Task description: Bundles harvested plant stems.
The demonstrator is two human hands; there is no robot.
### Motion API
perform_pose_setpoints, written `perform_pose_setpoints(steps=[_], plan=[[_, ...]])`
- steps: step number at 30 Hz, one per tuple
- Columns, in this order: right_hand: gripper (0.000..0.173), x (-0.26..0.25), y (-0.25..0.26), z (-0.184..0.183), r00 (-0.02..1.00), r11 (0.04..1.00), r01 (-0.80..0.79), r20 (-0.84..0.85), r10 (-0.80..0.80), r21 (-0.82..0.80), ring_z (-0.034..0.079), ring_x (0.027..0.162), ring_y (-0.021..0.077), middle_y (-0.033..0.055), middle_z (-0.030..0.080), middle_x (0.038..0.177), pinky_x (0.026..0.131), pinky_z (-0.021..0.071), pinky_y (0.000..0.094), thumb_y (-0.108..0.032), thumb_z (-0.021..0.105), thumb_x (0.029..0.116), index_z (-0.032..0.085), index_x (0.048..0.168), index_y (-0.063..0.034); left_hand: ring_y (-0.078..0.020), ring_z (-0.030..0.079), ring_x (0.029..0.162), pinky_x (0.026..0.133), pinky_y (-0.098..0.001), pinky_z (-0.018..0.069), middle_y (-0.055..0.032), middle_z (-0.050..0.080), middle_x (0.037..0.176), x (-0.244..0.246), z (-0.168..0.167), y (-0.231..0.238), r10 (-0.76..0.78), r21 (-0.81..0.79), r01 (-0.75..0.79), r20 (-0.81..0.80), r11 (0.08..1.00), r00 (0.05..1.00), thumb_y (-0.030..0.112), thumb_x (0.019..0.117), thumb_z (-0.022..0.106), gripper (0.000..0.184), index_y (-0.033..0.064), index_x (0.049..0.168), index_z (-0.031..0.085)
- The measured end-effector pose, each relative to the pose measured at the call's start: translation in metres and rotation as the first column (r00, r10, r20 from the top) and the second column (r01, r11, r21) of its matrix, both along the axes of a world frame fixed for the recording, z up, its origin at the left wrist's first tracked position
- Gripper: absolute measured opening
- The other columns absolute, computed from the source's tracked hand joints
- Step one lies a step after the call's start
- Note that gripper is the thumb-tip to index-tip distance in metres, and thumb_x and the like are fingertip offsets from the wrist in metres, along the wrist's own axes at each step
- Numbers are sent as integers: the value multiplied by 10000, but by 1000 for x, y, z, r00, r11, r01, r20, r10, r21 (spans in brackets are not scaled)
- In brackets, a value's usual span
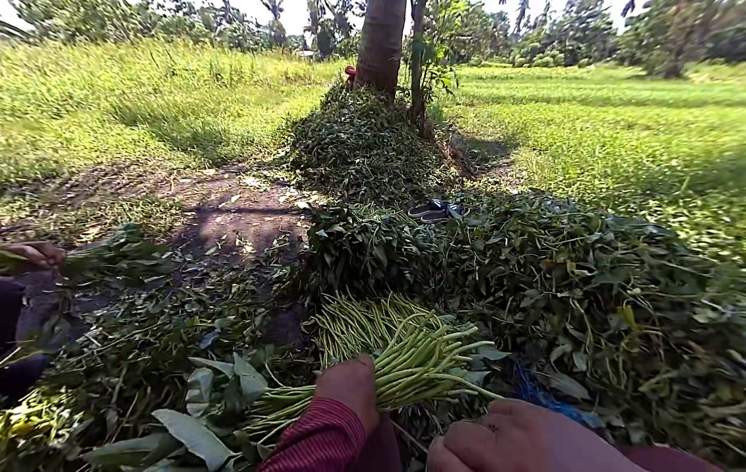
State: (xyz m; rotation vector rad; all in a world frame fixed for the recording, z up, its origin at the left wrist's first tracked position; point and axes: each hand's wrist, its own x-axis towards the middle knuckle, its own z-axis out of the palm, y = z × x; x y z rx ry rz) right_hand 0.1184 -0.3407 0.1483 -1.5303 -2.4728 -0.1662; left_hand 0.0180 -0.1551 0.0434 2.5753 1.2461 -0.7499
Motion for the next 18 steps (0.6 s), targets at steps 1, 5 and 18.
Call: perform_pose_setpoints(steps=[1,5,18], plan=[[148,6,23,7,997,990,-18,82,7,139,553,496,225,55,548,661,421,450,372,-85,489,1014,595,910,-83,-428,654,1152,911,-593,538,-239,652,1252,-2,0,-3,-29,5,29,18,1000,999,258,873,695,627,-3,1399,475],[86,25,98,28,981,973,-25,195,-21,228,551,503,131,-11,535,652,408,435,285,-120,598,974,635,896,-124,-427,635,1178,970,-564,513,-265,637,1254,-16,-3,-20,-175,117,161,121,980,977,202,819,760,644,-47,1358,512],[281,84,139,-74,842,687,-173,-468,-268,-706,557,727,119,69,622,882,678,478,333,-254,522,1071,664,1080,-11,-301,734,941,918,-441,573,-160,746,934,-118,-33,-35,-522,504,138,821,853,232,132,949,633,185,-5,1061,685]])
